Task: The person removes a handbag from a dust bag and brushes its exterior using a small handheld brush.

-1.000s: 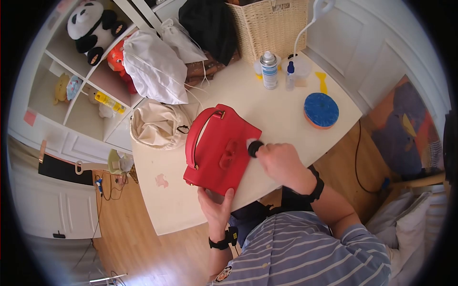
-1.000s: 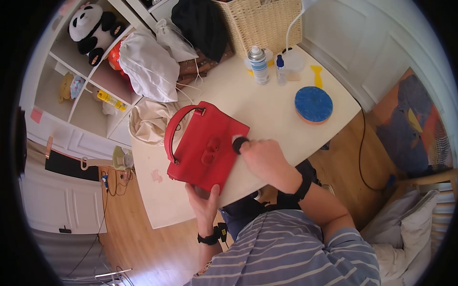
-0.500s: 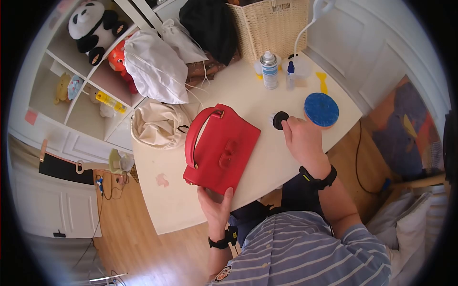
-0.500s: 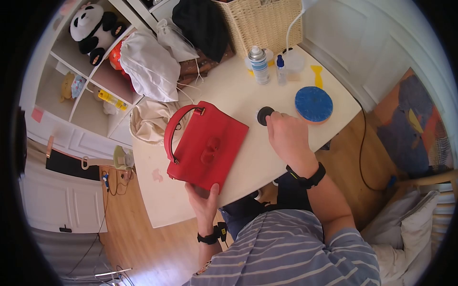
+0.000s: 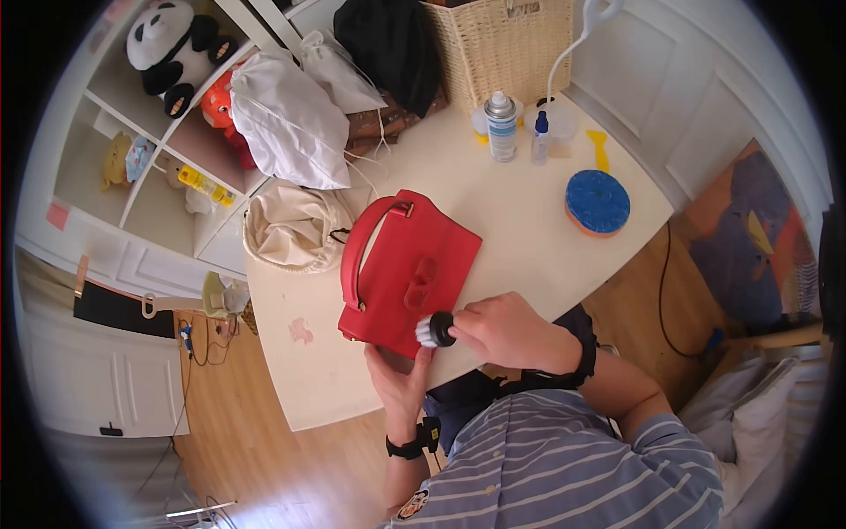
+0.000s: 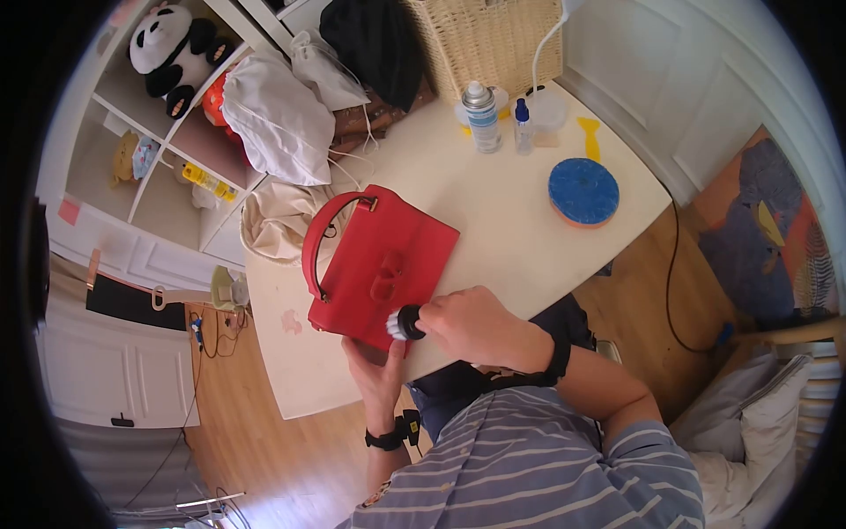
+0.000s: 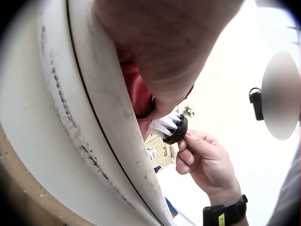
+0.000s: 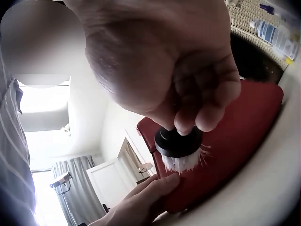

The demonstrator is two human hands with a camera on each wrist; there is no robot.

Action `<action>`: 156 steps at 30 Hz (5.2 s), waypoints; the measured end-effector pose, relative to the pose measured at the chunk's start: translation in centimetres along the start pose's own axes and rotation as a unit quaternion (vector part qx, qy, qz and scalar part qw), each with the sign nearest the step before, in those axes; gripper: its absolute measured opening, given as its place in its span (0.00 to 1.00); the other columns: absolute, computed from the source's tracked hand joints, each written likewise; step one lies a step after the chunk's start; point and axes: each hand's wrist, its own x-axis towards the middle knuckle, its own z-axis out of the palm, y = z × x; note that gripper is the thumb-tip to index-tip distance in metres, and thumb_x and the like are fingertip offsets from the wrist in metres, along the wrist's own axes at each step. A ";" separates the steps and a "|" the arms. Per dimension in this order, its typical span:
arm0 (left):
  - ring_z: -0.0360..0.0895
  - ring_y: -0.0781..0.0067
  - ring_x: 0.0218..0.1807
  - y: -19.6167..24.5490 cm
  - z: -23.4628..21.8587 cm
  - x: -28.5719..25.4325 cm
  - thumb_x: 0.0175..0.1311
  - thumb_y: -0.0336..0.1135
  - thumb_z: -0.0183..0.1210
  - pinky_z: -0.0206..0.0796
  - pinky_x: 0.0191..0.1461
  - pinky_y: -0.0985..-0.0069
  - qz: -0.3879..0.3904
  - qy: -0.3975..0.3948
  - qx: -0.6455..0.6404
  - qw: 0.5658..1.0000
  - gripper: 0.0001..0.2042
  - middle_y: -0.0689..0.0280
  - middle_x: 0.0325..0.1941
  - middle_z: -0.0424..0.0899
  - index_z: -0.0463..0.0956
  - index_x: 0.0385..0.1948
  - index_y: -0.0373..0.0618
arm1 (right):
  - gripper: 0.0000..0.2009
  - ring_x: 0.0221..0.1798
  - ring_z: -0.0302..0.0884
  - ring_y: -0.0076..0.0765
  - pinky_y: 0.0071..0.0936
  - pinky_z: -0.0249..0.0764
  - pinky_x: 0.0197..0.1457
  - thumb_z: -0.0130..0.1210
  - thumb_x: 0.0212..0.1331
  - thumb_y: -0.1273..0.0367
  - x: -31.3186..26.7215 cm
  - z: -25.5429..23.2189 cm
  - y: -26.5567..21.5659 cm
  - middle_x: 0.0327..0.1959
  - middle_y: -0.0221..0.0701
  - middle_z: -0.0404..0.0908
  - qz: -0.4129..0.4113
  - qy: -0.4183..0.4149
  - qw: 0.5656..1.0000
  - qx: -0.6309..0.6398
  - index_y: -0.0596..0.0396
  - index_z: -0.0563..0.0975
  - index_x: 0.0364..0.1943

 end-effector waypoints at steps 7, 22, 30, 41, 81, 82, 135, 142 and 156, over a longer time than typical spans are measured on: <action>0.74 0.42 0.66 0.5 0.2 0.1 0.57 0.47 0.77 0.65 0.70 0.54 0.003 0.037 0.011 0.999 0.44 0.42 0.64 0.75 0.63 0.69 0.31 | 0.09 0.30 0.83 0.53 0.49 0.77 0.33 0.58 0.67 0.66 1.4 -4.0 7.0 0.27 0.41 0.83 0.224 0.167 0.930 -0.237 0.55 0.79 0.30; 0.73 0.42 0.67 0.3 0.2 0.0 0.56 0.47 0.77 0.65 0.70 0.54 0.006 0.036 0.018 0.999 0.44 0.42 0.64 0.75 0.62 0.69 0.32 | 0.06 0.27 0.81 0.49 0.44 0.76 0.31 0.59 0.62 0.70 2.5 1.3 3.1 0.27 0.38 0.79 0.094 0.139 0.970 -0.178 0.56 0.75 0.32; 0.76 0.47 0.64 1.7 0.1 0.1 0.55 0.43 0.78 0.67 0.68 0.58 -0.089 0.023 -0.064 0.994 0.43 0.44 0.62 0.76 0.63 0.68 0.32 | 0.05 0.25 0.82 0.41 0.40 0.77 0.30 0.59 0.57 0.70 -0.1 3.1 -3.3 0.23 0.31 0.76 -0.131 0.015 0.991 -0.011 0.53 0.74 0.31; 0.72 0.43 0.67 0.7 -0.1 -0.2 0.57 0.47 0.77 0.66 0.70 0.55 0.002 0.048 0.042 0.998 0.46 0.43 0.66 0.74 0.60 0.71 0.32 | 0.09 0.31 0.84 0.54 0.49 0.78 0.34 0.56 0.66 0.67 2.0 -2.6 5.7 0.29 0.41 0.84 0.172 0.082 0.959 -0.210 0.54 0.81 0.30; 0.75 0.42 0.64 0.5 0.0 -0.1 0.57 0.44 0.77 0.68 0.67 0.55 0.021 0.041 0.032 0.998 0.45 0.43 0.62 0.76 0.60 0.71 0.30 | 0.12 0.22 0.76 0.46 0.43 0.69 0.25 0.62 0.64 0.71 3.1 -2.3 -5.6 0.19 0.36 0.75 -0.053 0.155 0.984 0.073 0.55 0.73 0.24; 0.75 0.42 0.63 0.4 0.1 -0.1 0.56 0.43 0.77 0.68 0.66 0.55 0.014 0.043 0.025 0.999 0.45 0.43 0.61 0.76 0.60 0.71 0.30 | 0.12 0.21 0.76 0.46 0.42 0.70 0.26 0.62 0.64 0.70 2.9 -0.9 -5.3 0.19 0.37 0.75 -0.072 0.126 0.988 0.046 0.55 0.73 0.23; 0.67 0.58 0.71 6.4 -7.5 4.9 0.55 0.21 0.66 0.76 0.62 0.63 0.092 0.018 0.055 0.994 0.41 0.57 0.76 0.59 0.58 0.74 0.45 | 0.16 0.22 0.69 0.57 0.46 0.66 0.29 0.59 0.67 0.63 -0.1 -4.8 3.0 0.20 0.46 0.76 0.220 0.116 0.898 0.364 0.61 0.78 0.26; 0.69 0.60 0.67 6.4 -7.5 4.6 0.54 0.18 0.63 0.76 0.59 0.65 0.086 0.025 0.037 0.995 0.40 0.56 0.68 0.63 0.58 0.73 0.43 | 0.17 0.25 0.70 0.57 0.44 0.66 0.31 0.57 0.68 0.62 -0.3 -2.9 5.9 0.23 0.49 0.76 0.199 0.029 0.968 0.149 0.63 0.78 0.26; 0.75 0.67 0.57 6.1 -7.4 5.8 0.54 0.15 0.61 0.78 0.54 0.71 0.084 0.008 0.001 0.996 0.39 0.57 0.64 0.67 0.60 0.72 0.42 | 0.19 0.19 0.69 0.19 0.25 0.62 0.24 0.52 0.77 0.63 2.8 -4.6 4.6 0.15 0.24 0.70 0.190 0.023 0.900 0.391 0.58 0.76 0.25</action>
